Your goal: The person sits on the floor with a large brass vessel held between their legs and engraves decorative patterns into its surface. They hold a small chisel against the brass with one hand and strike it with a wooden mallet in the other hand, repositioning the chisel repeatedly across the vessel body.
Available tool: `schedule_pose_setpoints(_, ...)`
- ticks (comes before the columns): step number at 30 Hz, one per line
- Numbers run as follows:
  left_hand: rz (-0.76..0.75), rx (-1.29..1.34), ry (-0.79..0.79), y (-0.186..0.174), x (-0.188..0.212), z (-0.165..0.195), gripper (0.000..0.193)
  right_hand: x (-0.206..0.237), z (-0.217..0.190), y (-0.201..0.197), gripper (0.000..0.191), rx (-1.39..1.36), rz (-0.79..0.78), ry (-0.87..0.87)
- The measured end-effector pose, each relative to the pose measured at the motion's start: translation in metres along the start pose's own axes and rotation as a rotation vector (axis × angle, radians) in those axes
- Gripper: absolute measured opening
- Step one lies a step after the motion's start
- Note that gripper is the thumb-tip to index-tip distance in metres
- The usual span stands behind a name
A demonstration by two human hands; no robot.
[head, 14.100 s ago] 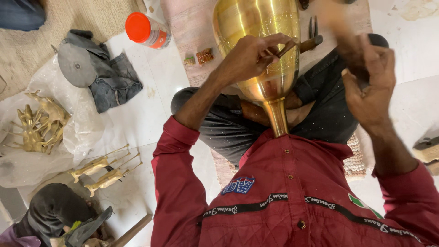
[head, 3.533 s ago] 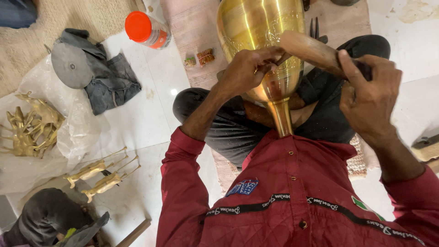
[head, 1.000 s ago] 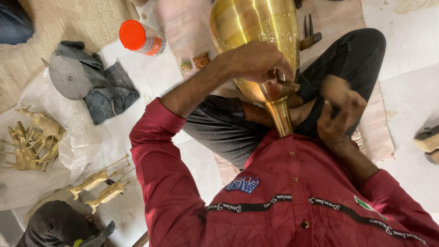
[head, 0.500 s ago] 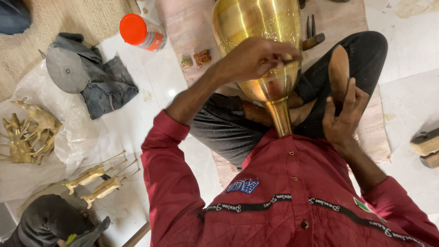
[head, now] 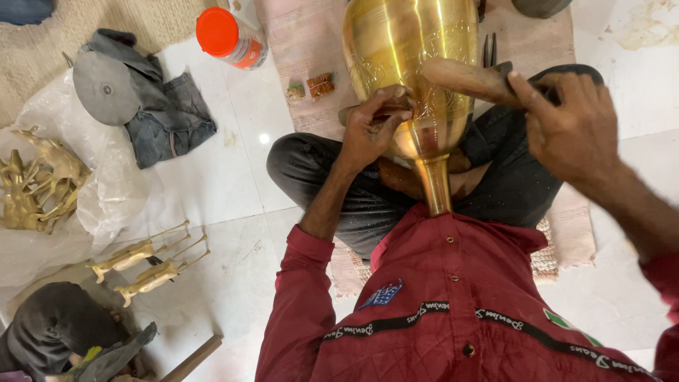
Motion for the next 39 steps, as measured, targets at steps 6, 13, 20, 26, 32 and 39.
schedule_pose_setpoints(6, -0.038, 0.005, -0.036, 0.000, -0.003, 0.000, 0.041, -0.032, -0.018, -0.036, 0.048, 0.260, -0.006, -0.168)
schedule_pose_setpoints(13, -0.056, 0.011, -0.092, 0.001, -0.003, -0.003, 0.037, -0.062, -0.031, -0.066, 0.053, -0.082, 0.001, -0.241)
schedule_pose_setpoints(20, 0.061, 0.015, -0.139, 0.004, 0.005, -0.012, 0.039, -0.095, -0.064, -0.071, 0.055, 0.097, -0.013, -0.410)
schedule_pose_setpoints(26, 0.290, 0.138, -0.134, 0.009, 0.017, -0.021, 0.046, -0.105, -0.085, -0.082, 0.053, 0.127, 0.028, -0.490)
schedule_pose_setpoints(32, 0.497, 0.155, -0.165, 0.019, 0.035, -0.024, 0.035, -0.111, -0.107, -0.097, 0.044, 0.100, 0.060, -0.557)
schedule_pose_setpoints(39, 0.682, 0.301, -0.180, 0.029, 0.046, -0.022, 0.039, -0.113, -0.130, -0.093, 0.047, 0.417, 0.047, -0.613)
Point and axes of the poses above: each hand's wrist, its own x-axis away from the middle knuckle, its own y-axis out of the palm, z = x × y, the point moved 7 cm from there along -x, towards the middle knuckle, and after that the axes turned 13 degrees about -x, right-handed, at the moved point
